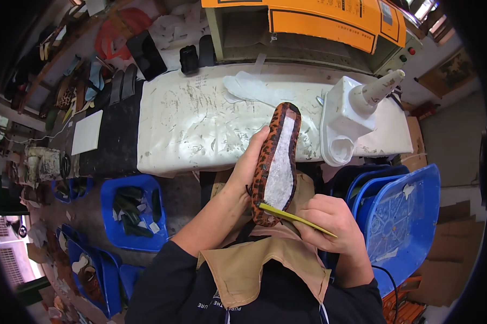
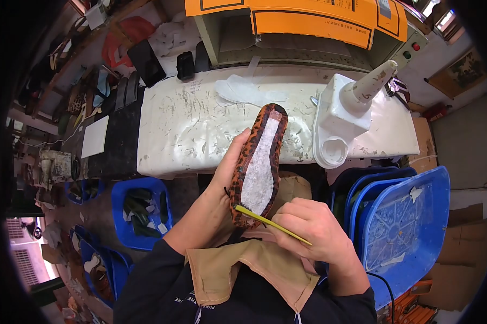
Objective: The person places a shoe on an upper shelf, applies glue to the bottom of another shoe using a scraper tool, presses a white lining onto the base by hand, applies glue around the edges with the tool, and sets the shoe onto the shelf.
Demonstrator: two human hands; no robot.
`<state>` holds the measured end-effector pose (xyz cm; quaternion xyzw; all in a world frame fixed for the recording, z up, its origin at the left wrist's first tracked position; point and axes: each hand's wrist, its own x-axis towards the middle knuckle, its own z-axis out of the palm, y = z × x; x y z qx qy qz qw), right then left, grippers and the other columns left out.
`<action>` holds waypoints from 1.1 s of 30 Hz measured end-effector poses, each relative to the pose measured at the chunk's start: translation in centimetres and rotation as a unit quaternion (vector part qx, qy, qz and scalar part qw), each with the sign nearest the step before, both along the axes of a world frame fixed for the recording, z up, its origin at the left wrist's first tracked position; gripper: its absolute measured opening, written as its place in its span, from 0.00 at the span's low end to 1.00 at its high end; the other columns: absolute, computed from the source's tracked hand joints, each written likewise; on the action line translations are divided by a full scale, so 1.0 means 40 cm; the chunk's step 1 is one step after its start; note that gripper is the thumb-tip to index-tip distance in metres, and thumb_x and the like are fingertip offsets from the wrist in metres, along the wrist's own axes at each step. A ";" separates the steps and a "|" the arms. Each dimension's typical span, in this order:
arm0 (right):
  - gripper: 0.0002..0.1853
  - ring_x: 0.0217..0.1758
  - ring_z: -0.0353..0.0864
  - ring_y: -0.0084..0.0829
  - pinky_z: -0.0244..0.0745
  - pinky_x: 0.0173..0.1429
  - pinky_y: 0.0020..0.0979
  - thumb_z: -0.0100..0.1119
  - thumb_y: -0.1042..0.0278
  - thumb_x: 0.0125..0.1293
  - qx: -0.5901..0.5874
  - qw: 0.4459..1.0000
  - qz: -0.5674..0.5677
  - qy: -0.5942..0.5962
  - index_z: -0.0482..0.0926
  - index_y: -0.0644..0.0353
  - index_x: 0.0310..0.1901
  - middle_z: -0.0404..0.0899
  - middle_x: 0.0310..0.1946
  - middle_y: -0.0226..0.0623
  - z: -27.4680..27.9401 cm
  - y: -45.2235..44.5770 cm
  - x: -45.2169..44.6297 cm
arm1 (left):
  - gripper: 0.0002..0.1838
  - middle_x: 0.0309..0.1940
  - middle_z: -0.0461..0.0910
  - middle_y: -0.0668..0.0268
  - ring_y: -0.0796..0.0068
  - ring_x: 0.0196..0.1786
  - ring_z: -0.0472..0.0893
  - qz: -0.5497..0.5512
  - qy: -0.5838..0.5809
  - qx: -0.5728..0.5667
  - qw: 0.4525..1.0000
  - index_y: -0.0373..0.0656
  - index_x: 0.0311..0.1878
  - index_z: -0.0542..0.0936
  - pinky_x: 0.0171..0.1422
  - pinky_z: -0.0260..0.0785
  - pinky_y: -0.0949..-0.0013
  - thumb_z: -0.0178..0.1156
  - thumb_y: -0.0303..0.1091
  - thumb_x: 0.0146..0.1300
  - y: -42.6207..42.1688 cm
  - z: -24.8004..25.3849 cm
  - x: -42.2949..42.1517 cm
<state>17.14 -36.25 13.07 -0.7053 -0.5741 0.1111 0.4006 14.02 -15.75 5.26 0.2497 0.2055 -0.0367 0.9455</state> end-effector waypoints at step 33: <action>0.11 0.23 0.67 0.26 0.66 0.31 0.28 0.60 0.69 0.71 -0.027 0.893 -0.443 0.071 0.83 0.70 0.36 0.78 0.21 0.32 -0.129 -0.094 0.177 | 0.32 0.77 0.70 0.55 0.46 0.81 0.65 0.088 -0.297 0.014 0.951 0.45 0.80 0.65 0.81 0.58 0.29 0.56 0.29 0.73 0.195 0.001 -0.091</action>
